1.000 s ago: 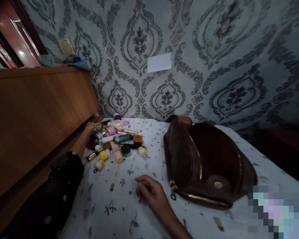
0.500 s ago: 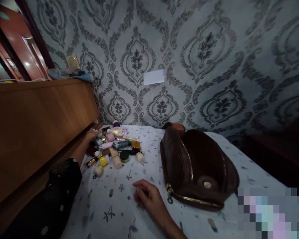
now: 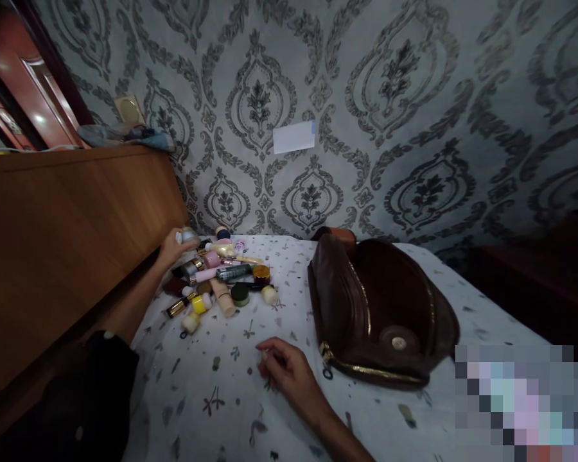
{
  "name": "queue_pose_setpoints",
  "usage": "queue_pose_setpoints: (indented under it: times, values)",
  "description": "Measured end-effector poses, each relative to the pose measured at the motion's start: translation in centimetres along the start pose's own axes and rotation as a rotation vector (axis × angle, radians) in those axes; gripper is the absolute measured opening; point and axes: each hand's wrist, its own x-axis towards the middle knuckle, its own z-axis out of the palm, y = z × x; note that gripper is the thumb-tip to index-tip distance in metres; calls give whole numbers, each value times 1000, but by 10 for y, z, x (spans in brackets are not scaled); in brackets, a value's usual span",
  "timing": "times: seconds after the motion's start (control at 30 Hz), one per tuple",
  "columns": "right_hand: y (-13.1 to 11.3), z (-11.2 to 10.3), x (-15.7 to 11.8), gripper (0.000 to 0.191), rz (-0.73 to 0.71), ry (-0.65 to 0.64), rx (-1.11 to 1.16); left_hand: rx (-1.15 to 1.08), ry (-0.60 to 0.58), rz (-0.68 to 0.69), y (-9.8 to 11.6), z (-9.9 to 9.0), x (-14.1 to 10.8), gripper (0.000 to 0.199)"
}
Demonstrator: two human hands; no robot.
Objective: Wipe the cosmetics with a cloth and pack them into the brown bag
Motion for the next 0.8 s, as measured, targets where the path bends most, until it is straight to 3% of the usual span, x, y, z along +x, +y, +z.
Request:
queue_pose_setpoints:
  times: [0.13,0.2,0.23,0.33,0.4,0.5,0.63,0.7,0.8]
  values:
    - [-7,6,-6,52,-65,60,-82,-34,-122,249,42,1,-75,53]
    - [-13,9,-9,53,-162,103,-149,3,-182,497,58,11,-125,56]
    - [-15,10,-10,54,-217,116,-188,57,-220,556,64,18,-149,57]
    - [-16,10,-9,59,-325,127,-262,222,-304,552,75,37,-211,57]
    - [-11,9,-8,59,-323,126,-293,270,-375,532,76,44,-238,58]
    - [-1,7,-10,57,-316,119,-347,209,-527,527,66,41,-258,67]
    - [9,7,-12,63,-403,62,-438,102,-736,426,39,16,-265,83]
    - [12,7,-11,69,-421,36,-474,65,-753,386,27,4,-265,72]
    - [16,7,-8,79,-410,4,-535,-17,-656,401,21,-7,-260,57]
